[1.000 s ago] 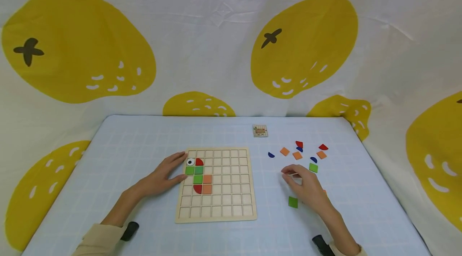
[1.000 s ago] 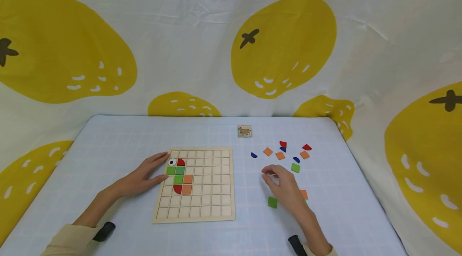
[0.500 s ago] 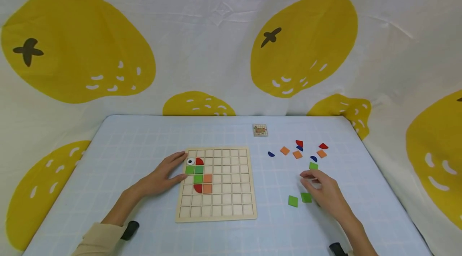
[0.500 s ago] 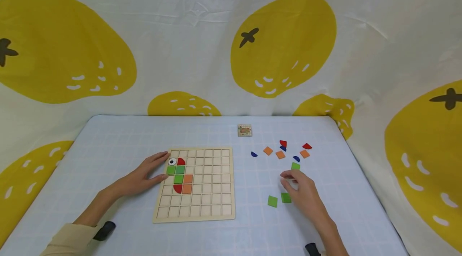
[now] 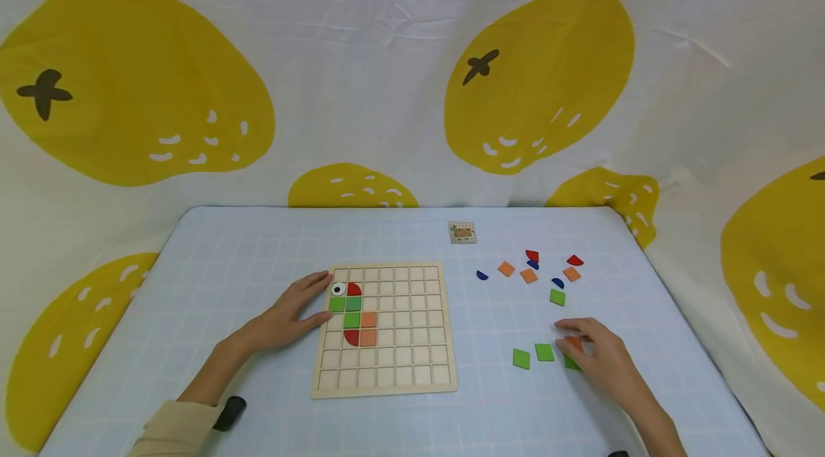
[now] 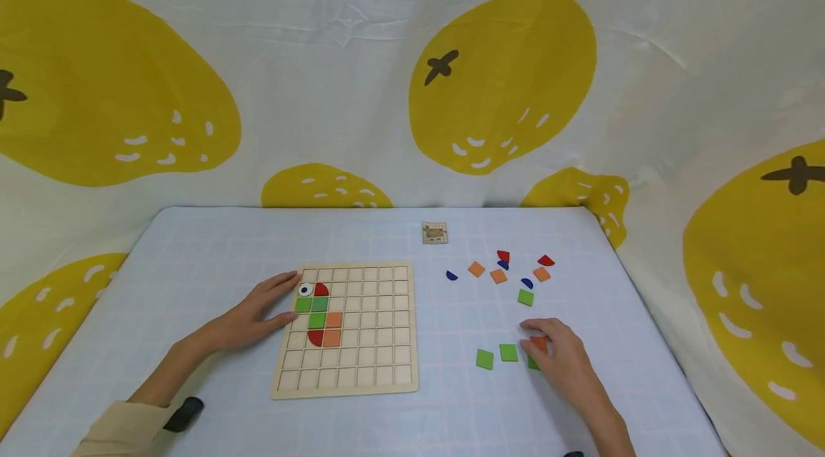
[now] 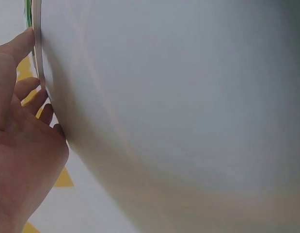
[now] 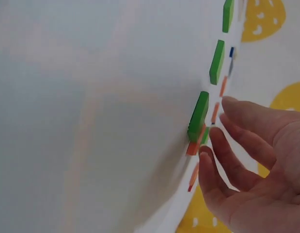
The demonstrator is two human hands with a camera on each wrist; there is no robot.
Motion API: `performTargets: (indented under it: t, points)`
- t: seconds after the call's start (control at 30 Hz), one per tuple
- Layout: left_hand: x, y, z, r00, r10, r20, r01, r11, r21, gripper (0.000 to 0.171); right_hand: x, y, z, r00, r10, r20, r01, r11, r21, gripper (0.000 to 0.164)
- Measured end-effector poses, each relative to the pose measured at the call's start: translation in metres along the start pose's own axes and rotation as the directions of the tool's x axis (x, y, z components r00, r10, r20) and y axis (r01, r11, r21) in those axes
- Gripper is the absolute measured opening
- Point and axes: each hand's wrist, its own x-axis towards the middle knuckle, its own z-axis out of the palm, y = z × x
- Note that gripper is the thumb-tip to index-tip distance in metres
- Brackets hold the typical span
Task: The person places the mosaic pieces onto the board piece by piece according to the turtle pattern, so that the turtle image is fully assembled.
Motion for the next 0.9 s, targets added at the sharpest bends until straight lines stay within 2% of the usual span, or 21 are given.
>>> performTargets:
  t: [0.37, 0.53, 0.77, 0.9]
  points:
    - [-0.001, -0.001, 0.0, 1.0, -0.005, 0.0, 0.005, 1.0, 0.001, 0.074, -0.005, 0.009, -0.001, 1.0, -0.015, -0.01, 0.015, 0.999, 0.038, 0.027]
    - [-0.001, -0.002, 0.001, 1.0, -0.02, 0.005, 0.02, 1.0, -0.002, 0.076, -0.003, 0.006, -0.001, 1.0, 0.007, 0.002, -0.007, 0.999, 0.052, 0.027]
    - [-0.001, -0.003, 0.001, 1.0, -0.004, -0.002, 0.004, 1.0, 0.006, 0.075, 0.005, -0.001, -0.002, 0.996, 0.059, 0.063, -0.062, 0.998, 0.034, 0.025]
    - [-0.001, -0.002, 0.001, 1.0, 0.001, -0.004, -0.001, 1.0, 0.002, 0.075, 0.01, -0.007, -0.002, 0.997, 0.05, 0.062, -0.052, 0.998, 0.03, 0.02]
